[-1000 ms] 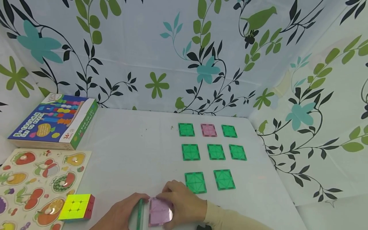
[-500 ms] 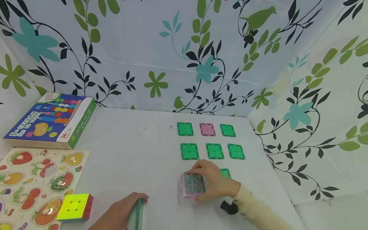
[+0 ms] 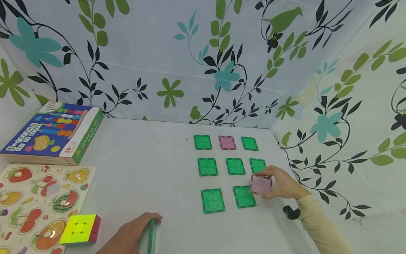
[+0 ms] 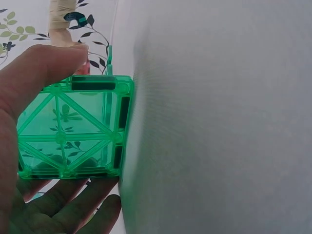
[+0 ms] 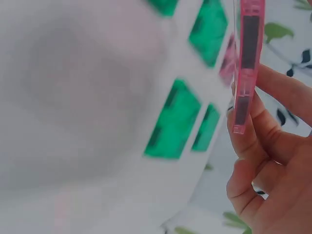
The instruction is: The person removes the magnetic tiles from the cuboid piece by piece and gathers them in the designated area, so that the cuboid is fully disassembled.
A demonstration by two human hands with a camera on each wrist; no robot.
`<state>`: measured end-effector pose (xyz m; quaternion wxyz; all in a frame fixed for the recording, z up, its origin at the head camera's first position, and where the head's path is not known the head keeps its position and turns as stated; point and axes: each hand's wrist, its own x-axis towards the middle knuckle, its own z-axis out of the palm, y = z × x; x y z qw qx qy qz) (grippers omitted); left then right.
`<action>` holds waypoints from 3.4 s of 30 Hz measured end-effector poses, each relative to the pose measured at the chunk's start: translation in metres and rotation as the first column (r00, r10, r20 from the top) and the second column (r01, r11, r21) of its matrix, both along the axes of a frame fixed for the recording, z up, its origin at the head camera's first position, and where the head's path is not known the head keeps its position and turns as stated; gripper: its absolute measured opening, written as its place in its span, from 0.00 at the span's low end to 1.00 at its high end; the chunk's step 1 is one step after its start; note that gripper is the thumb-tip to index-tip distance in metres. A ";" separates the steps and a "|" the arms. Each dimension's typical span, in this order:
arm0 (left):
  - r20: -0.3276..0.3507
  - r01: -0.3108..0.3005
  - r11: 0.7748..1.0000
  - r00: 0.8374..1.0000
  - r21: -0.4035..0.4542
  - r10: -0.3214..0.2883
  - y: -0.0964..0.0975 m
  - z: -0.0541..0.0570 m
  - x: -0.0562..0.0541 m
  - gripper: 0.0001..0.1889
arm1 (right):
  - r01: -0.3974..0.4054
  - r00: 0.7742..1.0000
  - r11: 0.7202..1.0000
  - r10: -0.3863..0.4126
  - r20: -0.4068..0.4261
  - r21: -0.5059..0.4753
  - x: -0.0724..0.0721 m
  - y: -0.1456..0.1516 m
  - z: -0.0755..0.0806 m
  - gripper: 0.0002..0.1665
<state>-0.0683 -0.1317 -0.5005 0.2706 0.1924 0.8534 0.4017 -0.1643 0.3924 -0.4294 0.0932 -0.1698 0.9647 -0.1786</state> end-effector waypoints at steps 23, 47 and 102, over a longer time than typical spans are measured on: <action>0.046 -0.015 1.000 0.999 0.006 0.015 0.002 0.002 0.001 0.57 | 0.078 0.995 0.966 -0.092 0.047 0.247 0.010 0.035 -0.032 0.47; 0.106 -0.040 0.999 0.994 -0.017 0.041 -0.001 0.005 0.003 0.58 | 0.029 0.999 0.964 -0.016 -0.050 0.264 0.021 0.020 -0.022 0.51; -0.232 -0.194 0.955 0.941 0.225 0.246 0.018 0.015 0.016 0.43 | -0.537 0.840 0.758 0.519 -0.158 -0.369 0.068 -0.279 -0.047 0.66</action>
